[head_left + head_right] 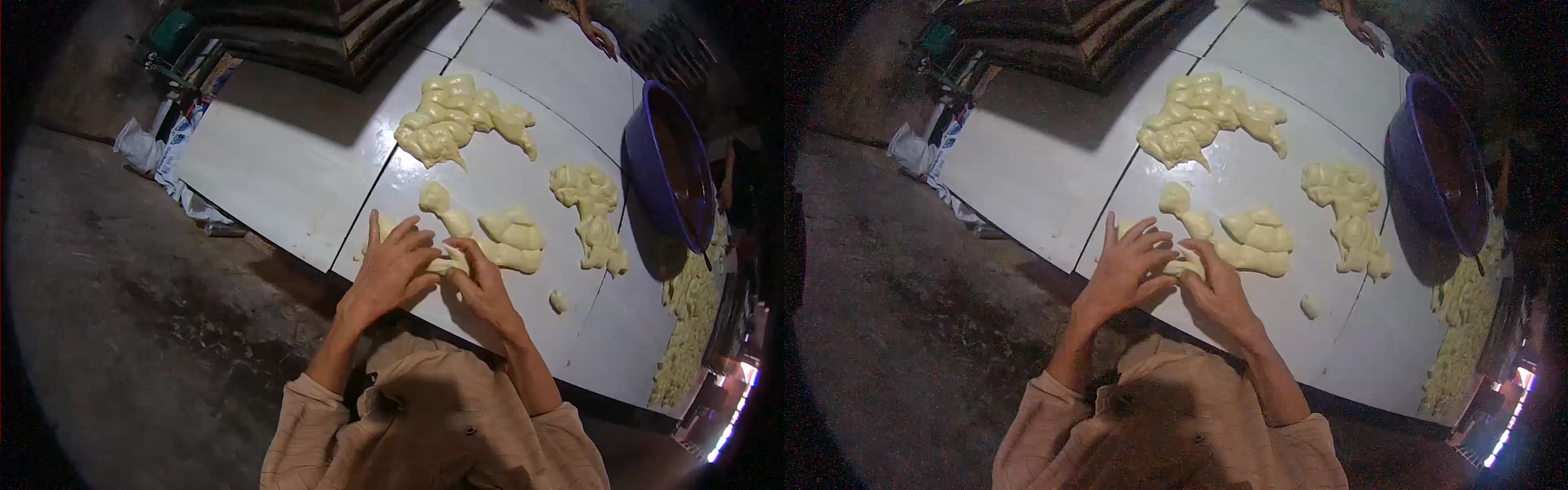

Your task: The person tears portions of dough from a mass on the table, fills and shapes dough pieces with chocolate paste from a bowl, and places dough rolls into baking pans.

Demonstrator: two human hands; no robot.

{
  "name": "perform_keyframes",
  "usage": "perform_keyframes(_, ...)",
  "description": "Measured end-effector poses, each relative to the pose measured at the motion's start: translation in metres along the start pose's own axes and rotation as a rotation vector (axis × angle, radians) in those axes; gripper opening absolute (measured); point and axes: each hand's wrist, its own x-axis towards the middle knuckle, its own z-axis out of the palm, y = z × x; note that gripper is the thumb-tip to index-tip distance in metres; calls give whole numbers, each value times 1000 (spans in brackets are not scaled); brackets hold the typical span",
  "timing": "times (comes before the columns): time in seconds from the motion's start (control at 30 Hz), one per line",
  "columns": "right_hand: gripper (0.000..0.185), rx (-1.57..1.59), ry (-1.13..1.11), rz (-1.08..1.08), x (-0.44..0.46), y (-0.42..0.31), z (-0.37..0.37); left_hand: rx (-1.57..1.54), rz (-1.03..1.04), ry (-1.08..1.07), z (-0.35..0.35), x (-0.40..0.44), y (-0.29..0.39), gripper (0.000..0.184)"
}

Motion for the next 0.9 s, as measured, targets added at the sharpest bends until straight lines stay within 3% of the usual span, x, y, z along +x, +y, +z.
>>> perform_keyframes(0.13,33,224,-49,126,4,6,0,-1,-26,67,9,1,2,23)
perform_keyframes(0.23,28,122,-70,176,2,-6,-3,29,16,82,8,-1,4,23)
perform_keyframes(0.27,20,90,-48,44,6,18,1,42,39,84,11,-1,3,22)
perform_keyframes(0.37,19,337,-217,269,0,-2,-19,32,21,125,18,-5,3,22)
perform_keyframes(0.53,25,715,-230,259,-23,9,-52,91,-88,138,30,-8,10,28)
perform_keyframes(0.63,26,792,7,223,-39,-8,-70,144,-159,-31,22,-11,18,75)
perform_keyframes(0.67,28,859,18,305,-40,-11,-78,100,-161,-83,14,-6,29,91)
perform_keyframes(0.73,30,1012,82,273,-42,-13,-85,-1,-144,-143,1,12,54,119)
perform_keyframes(0.77,32,1087,103,258,-43,-11,-88,-17,-107,-101,-5,24,70,109)
perform_keyframes(0.83,33,876,62,111,-48,-4,-95,-532,-302,-107,-3,48,98,83)
perform_keyframes(0.9,32,918,85,206,-54,-12,-102,-776,-386,-127,2,68,126,58)
